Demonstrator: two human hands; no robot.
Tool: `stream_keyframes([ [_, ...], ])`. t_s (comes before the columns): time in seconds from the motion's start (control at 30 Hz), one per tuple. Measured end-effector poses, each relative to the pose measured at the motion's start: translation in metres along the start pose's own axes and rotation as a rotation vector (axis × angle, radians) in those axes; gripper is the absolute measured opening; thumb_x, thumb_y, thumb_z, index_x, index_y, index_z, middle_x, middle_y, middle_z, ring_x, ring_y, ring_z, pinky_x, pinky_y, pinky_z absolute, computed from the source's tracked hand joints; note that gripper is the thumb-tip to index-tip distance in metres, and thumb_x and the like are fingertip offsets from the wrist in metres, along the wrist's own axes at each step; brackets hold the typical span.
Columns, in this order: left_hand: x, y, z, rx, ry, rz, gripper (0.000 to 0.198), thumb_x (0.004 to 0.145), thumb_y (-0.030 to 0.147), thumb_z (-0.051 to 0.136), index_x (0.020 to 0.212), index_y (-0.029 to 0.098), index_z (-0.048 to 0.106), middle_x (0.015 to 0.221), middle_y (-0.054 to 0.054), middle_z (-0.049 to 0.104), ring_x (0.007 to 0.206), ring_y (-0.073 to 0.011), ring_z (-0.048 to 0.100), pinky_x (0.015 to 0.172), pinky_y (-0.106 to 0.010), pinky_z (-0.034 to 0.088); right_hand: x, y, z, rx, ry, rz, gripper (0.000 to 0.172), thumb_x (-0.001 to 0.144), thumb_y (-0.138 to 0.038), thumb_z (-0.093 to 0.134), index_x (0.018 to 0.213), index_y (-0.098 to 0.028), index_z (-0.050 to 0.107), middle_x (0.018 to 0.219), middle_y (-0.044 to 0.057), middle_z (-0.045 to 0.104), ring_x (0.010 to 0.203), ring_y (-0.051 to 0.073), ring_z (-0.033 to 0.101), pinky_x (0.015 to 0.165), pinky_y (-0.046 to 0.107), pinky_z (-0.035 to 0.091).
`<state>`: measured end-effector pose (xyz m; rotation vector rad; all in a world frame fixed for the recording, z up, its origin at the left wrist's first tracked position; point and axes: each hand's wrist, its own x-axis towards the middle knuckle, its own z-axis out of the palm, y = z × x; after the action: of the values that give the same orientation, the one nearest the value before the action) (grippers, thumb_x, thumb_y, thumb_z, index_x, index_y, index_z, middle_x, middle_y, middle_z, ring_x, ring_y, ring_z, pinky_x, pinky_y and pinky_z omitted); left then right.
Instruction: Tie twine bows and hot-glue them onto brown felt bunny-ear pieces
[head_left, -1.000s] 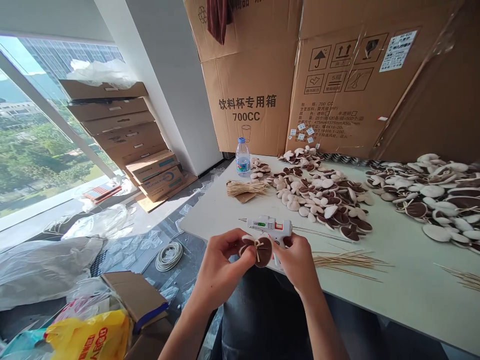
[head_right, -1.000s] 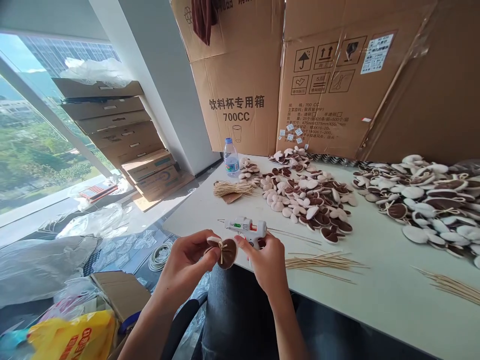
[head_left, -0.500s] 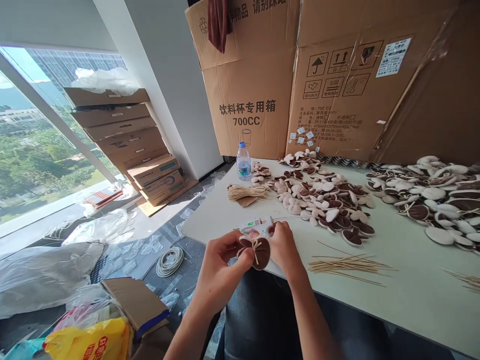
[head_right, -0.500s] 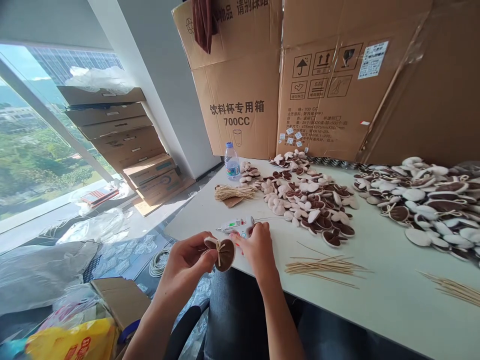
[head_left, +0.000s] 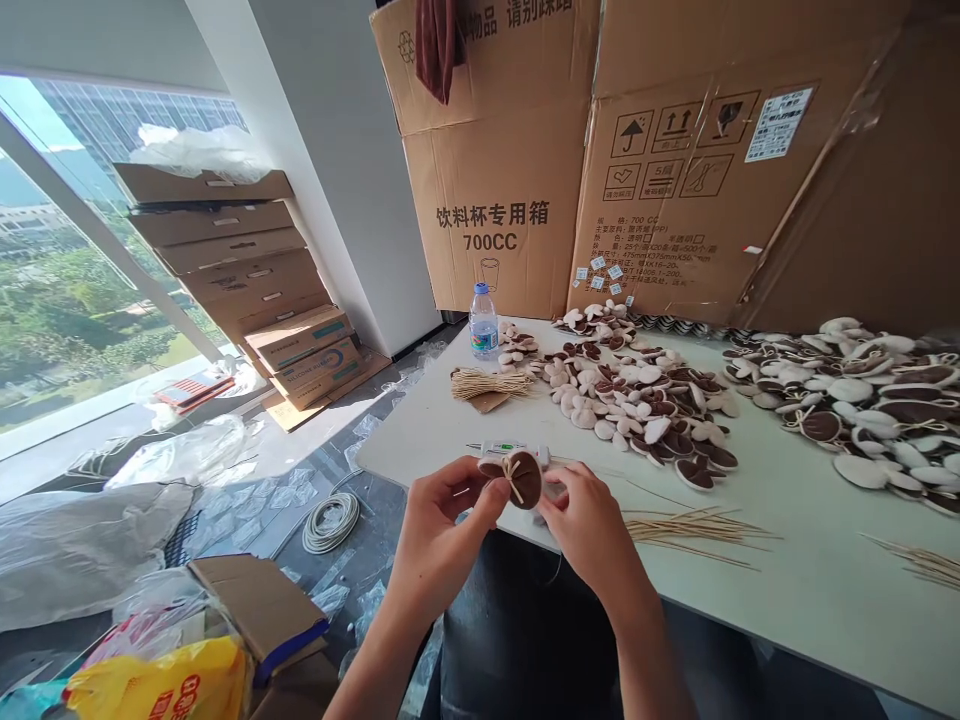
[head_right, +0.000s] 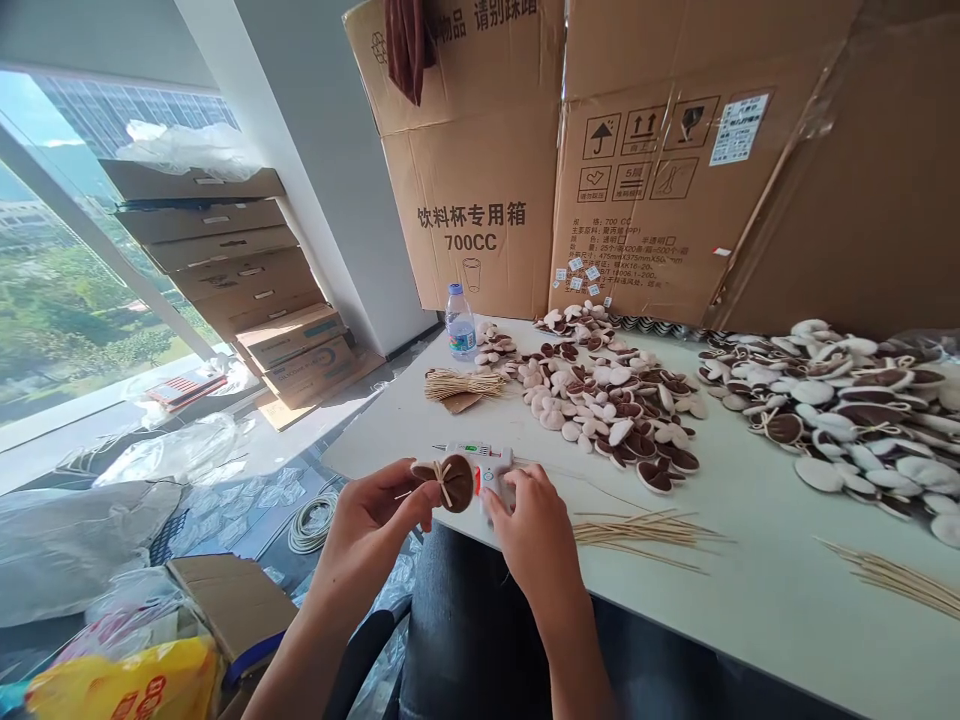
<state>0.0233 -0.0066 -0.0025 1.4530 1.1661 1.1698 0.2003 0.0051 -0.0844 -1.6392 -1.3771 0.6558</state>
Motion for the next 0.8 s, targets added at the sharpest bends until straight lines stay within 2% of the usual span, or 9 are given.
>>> stream_keyframes([
  [0.13, 0.0, -0.001, 0.001, -0.028, -0.052, -0.035, 0.023, 0.097, 0.04, 0.077, 0.094, 0.018, 0.085, 0.086, -0.004, 0.078, 0.079, -0.0184, 0.069, 0.078, -0.027, 0.058, -0.01, -0.023, -0.025, 0.224, -0.049, -0.059, 0.046, 0.113, -0.054, 0.048, 0.112, -0.022, 0.079, 0.097, 0.005, 0.078, 0.075, 0.02, 0.07, 0.075, 0.034, 0.059],
  [0.2, 0.001, -0.003, 0.002, -0.037, -0.111, -0.037, 0.024, 0.096, 0.041, 0.079, 0.101, 0.018, 0.084, 0.093, -0.006, 0.08, 0.085, -0.0201, 0.071, 0.085, -0.03, 0.059, -0.017, -0.033, -0.033, 0.547, -0.183, -0.062, 0.044, 0.112, -0.058, 0.055, 0.124, -0.022, 0.078, 0.089, 0.002, 0.076, 0.069, 0.017, 0.066, 0.069, 0.03, 0.059],
  [0.3, 0.0, -0.005, 0.004, -0.062, -0.184, -0.044, 0.029, 0.097, 0.044, 0.08, 0.11, 0.017, 0.083, 0.101, -0.008, 0.081, 0.086, -0.0209, 0.072, 0.086, -0.032, 0.06, -0.024, -0.04, -0.035, 0.829, -0.328, -0.031, 0.035, 0.103, -0.052, 0.076, 0.124, -0.025, 0.079, 0.086, -0.001, 0.073, 0.069, 0.015, 0.065, 0.058, 0.025, 0.057],
  [0.37, -0.001, -0.005, 0.004, -0.063, -0.16, -0.028, 0.034, 0.097, 0.044, 0.081, 0.12, 0.019, 0.081, 0.107, -0.008, 0.08, 0.089, -0.0209, 0.071, 0.086, -0.032, 0.06, -0.025, -0.04, -0.033, 0.871, -0.31, -0.017, 0.029, 0.101, -0.048, 0.08, 0.117, -0.024, 0.081, 0.083, 0.0, 0.074, 0.069, 0.015, 0.065, 0.055, 0.023, 0.056],
  [0.47, -0.001, -0.005, 0.0, -0.07, -0.045, 0.084, 0.039, 0.097, 0.044, 0.081, 0.131, 0.025, 0.077, 0.113, -0.007, 0.075, 0.095, -0.0205, 0.068, 0.086, -0.03, 0.057, -0.024, -0.036, -0.032, 0.863, -0.236, -0.019, 0.028, 0.1, -0.049, 0.082, 0.109, -0.023, 0.082, 0.079, 0.001, 0.076, 0.065, 0.014, 0.066, 0.053, 0.022, 0.057],
  [0.57, 0.002, -0.007, -0.006, -0.166, 0.039, 0.232, 0.022, 0.097, 0.042, 0.081, 0.11, 0.024, 0.079, 0.1, -0.004, 0.07, 0.089, -0.0182, 0.063, 0.081, -0.027, 0.052, -0.023, -0.035, -0.035, 0.867, -0.214, 0.007, 0.032, 0.098, -0.051, 0.084, 0.11, -0.022, 0.083, 0.078, 0.004, 0.079, 0.062, 0.015, 0.068, 0.051, 0.022, 0.058],
  [0.63, 0.004, -0.008, -0.009, -0.257, 0.042, 0.273, 0.019, 0.095, 0.039, 0.083, 0.094, 0.022, 0.077, 0.088, -0.002, 0.065, 0.079, -0.016, 0.057, 0.073, -0.025, 0.048, -0.024, -0.035, -0.038, 0.88, -0.2, 0.028, 0.033, 0.097, -0.052, 0.085, 0.111, -0.022, 0.083, 0.078, 0.005, 0.081, 0.059, 0.015, 0.069, 0.05, 0.022, 0.058],
  [0.8, 0.003, -0.007, -0.006, -0.371, -0.038, 0.222, 0.026, 0.094, 0.04, 0.086, 0.082, 0.02, 0.074, 0.073, 0.001, 0.057, 0.07, -0.0142, 0.049, 0.066, -0.025, 0.041, -0.028, -0.035, -0.04, 0.883, -0.156, 0.019, 0.03, 0.098, -0.051, 0.084, 0.109, -0.023, 0.081, 0.076, 0.004, 0.083, 0.057, 0.015, 0.071, 0.054, 0.023, 0.061],
])
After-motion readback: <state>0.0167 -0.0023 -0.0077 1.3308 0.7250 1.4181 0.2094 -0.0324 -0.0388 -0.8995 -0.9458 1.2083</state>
